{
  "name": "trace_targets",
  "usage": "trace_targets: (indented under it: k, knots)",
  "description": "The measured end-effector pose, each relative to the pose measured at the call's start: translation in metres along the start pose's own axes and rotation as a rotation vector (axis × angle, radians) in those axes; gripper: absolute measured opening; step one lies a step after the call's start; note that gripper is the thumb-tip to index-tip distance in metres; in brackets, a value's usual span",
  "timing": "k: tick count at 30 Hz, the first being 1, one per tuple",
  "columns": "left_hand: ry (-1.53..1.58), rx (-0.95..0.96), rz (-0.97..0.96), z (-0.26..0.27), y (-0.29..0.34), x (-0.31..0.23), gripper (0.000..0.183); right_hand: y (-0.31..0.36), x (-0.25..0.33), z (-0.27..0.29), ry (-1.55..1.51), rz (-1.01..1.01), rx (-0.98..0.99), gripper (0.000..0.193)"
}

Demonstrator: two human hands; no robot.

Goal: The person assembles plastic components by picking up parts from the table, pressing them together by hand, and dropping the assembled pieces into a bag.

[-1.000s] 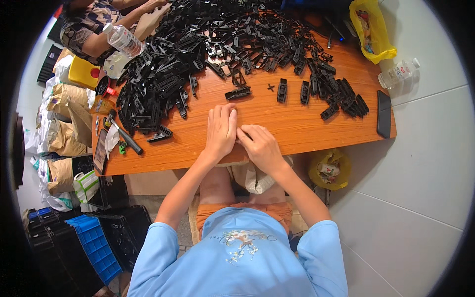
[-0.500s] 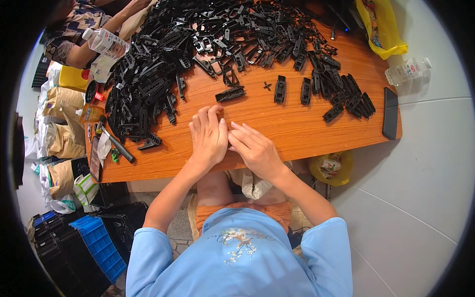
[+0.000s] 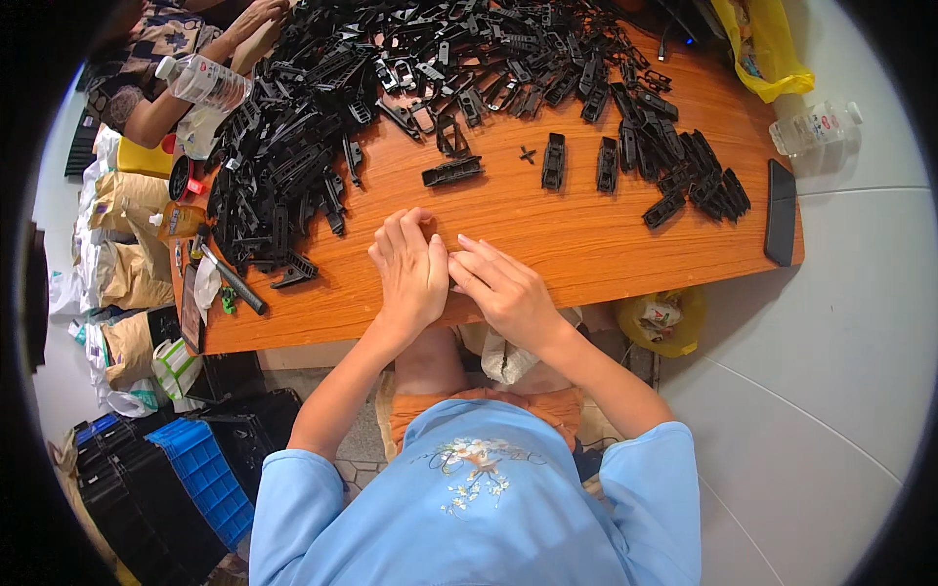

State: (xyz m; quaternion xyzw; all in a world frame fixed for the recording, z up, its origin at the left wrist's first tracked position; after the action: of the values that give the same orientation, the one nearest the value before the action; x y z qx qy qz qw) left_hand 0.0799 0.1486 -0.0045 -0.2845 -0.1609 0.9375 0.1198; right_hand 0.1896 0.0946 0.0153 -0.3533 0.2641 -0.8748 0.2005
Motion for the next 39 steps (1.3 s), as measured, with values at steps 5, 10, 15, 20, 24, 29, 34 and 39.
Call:
trace_targets:
  k: [5, 10, 15, 20, 24, 29, 34, 39]
  knots:
    - [0.021, 0.018, -0.018, -0.001, -0.004, 0.0, 0.032, -0.008, 0.005, 0.004, 0.054, 0.044, 0.004, 0.032]
    - [-0.036, 0.083, 0.0, -0.004, -0.007, 0.002, 0.027, -0.01, 0.002, 0.002, 0.027, 0.008, 0.032, 0.029]
    - [-0.053, 0.08, -0.016, -0.001, -0.006, -0.003, 0.028, -0.002, 0.002, 0.003, 0.034, -0.019, -0.023, 0.031]
    - [0.387, -0.063, 0.053, 0.011, 0.001, 0.012, 0.025, 0.002, 0.003, 0.001, 0.036, 0.042, -0.059, 0.033]
    - [0.547, 0.014, -0.042, 0.033, 0.021, 0.018, 0.041, 0.006, -0.007, -0.001, -0.038, -0.064, -0.056, 0.033]
    - [0.49, 0.031, -0.135, 0.03, 0.026, 0.021, 0.061, 0.006, -0.014, 0.001, -0.121, -0.161, -0.058, 0.035]
    - [0.471, -0.008, -0.118, 0.027, 0.026, 0.025, 0.055, 0.0, -0.022, 0.002, -0.35, -0.452, -0.041, 0.031]
    - [0.472, -0.029, -0.084, 0.024, 0.027, 0.027, 0.052, -0.004, -0.014, -0.001, -0.199, -0.183, -0.025, 0.031]
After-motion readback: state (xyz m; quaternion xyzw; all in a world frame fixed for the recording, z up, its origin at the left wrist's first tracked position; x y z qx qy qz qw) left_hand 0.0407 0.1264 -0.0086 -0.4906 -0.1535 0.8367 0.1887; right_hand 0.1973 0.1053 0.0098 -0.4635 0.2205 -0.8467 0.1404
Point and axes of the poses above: each hand's wrist, its own y-axis away from the middle knuckle, its own z-axis out of the back of the hand, x = y × z, the point moved 7 cm from there along -y, towards the middle knuckle, and after that the axes turned 11 degrees about -x, right-handed, at the moved point
